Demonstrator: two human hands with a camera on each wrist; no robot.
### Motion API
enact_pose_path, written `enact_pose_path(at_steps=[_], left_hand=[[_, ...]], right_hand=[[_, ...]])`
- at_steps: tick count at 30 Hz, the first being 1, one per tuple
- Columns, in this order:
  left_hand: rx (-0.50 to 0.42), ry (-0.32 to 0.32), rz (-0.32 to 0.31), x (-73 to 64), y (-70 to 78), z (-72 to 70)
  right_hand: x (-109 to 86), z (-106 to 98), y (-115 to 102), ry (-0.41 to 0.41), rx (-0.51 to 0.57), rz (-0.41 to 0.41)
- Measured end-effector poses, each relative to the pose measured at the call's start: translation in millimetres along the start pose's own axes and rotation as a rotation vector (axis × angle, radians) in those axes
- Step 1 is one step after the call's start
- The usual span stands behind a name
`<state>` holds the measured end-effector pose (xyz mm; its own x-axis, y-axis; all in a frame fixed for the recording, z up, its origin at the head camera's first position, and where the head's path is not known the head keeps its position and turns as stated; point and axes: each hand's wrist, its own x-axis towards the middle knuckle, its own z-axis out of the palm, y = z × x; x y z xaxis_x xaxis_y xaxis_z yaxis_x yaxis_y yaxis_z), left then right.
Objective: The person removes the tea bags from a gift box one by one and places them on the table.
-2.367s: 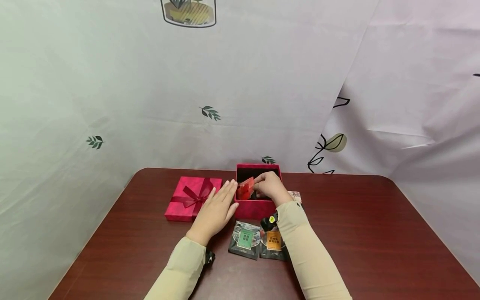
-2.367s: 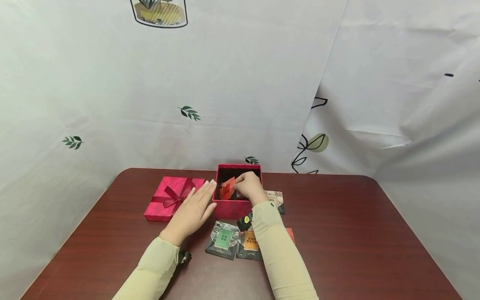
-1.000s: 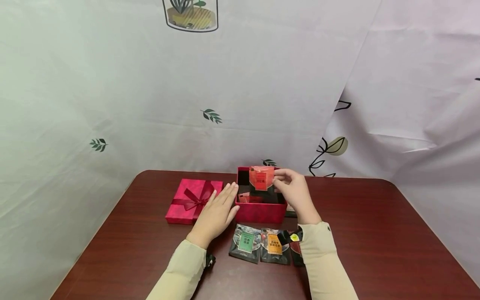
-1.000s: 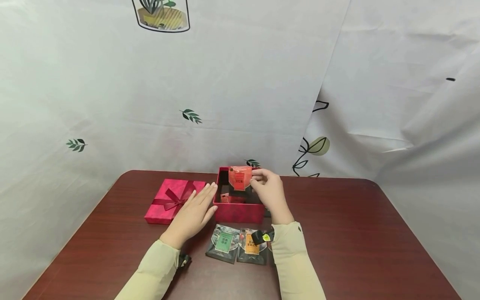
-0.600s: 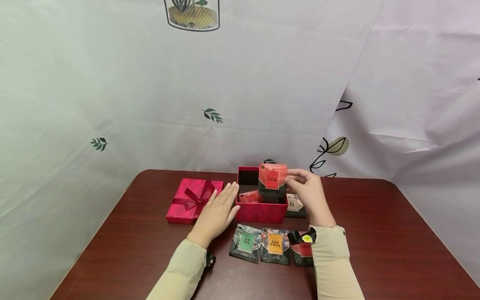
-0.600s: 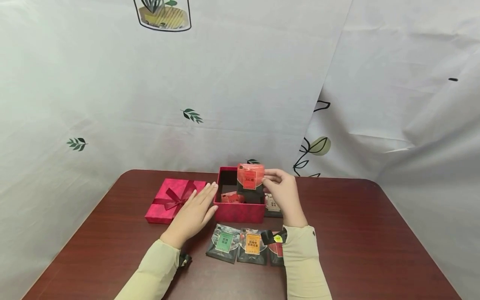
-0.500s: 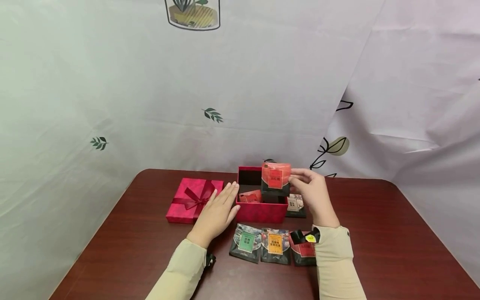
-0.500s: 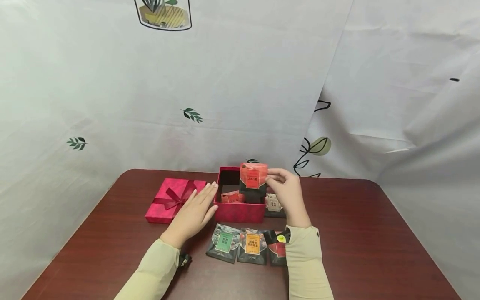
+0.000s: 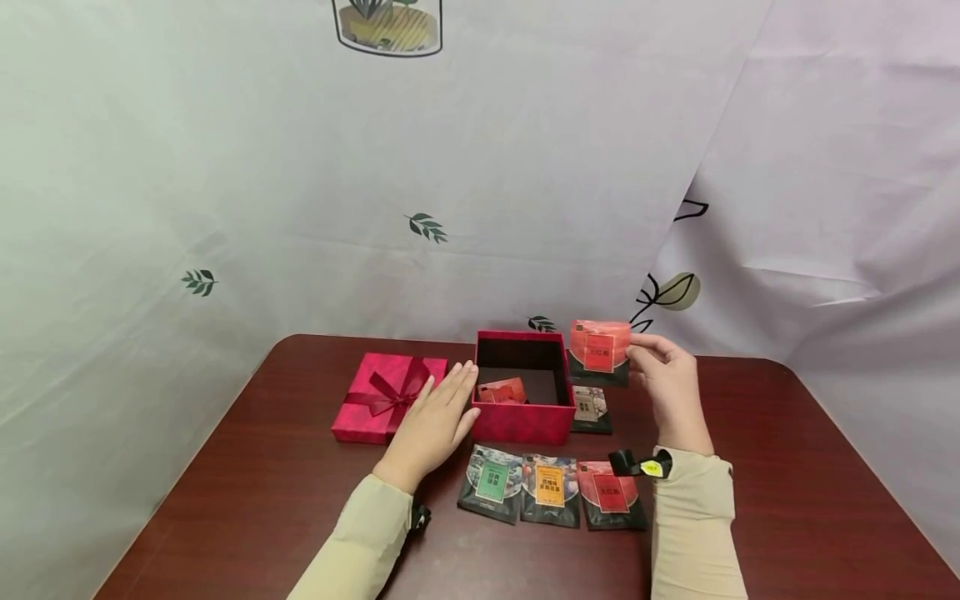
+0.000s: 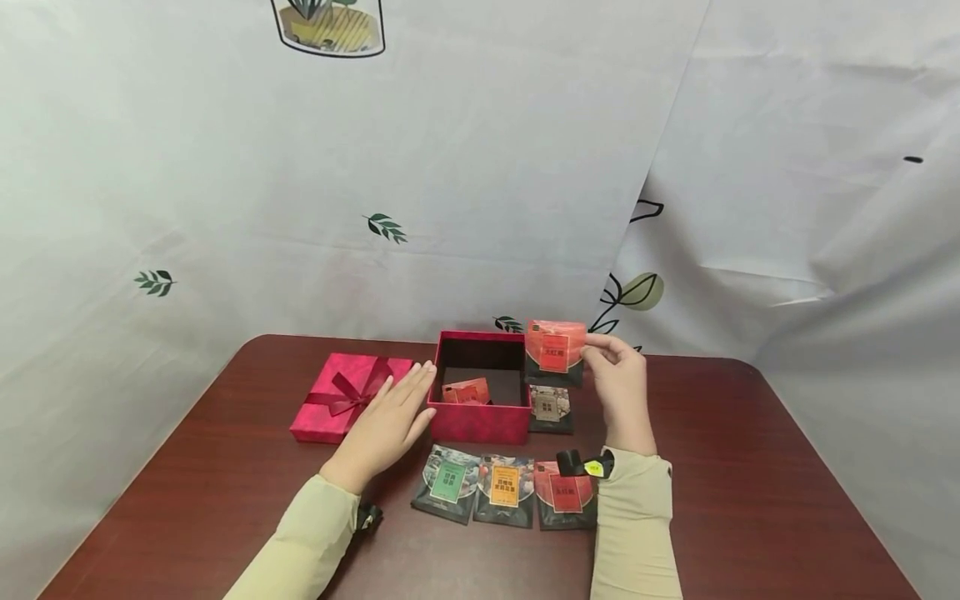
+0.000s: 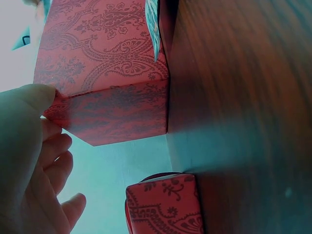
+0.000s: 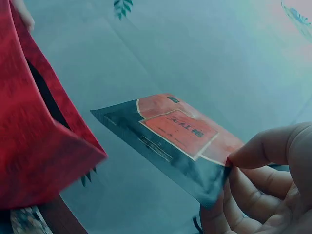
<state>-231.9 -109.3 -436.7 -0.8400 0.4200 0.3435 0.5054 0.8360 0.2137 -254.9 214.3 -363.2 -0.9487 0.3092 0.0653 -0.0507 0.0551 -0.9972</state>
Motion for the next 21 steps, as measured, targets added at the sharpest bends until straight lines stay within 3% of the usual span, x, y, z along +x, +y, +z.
enact_pose_path(at_steps=[7, 21], left_hand=[[0.006, -0.008, -0.006, 0.3, -0.1, -0.2], [0.003, -0.002, -0.006, -0.3, -0.7, 0.1]], right_hand=[[9.3, -17.9, 6.8, 0.079, -0.008, 0.051], [24.8, -45.1, 42.9, 0.040, 0.047, 0.223]])
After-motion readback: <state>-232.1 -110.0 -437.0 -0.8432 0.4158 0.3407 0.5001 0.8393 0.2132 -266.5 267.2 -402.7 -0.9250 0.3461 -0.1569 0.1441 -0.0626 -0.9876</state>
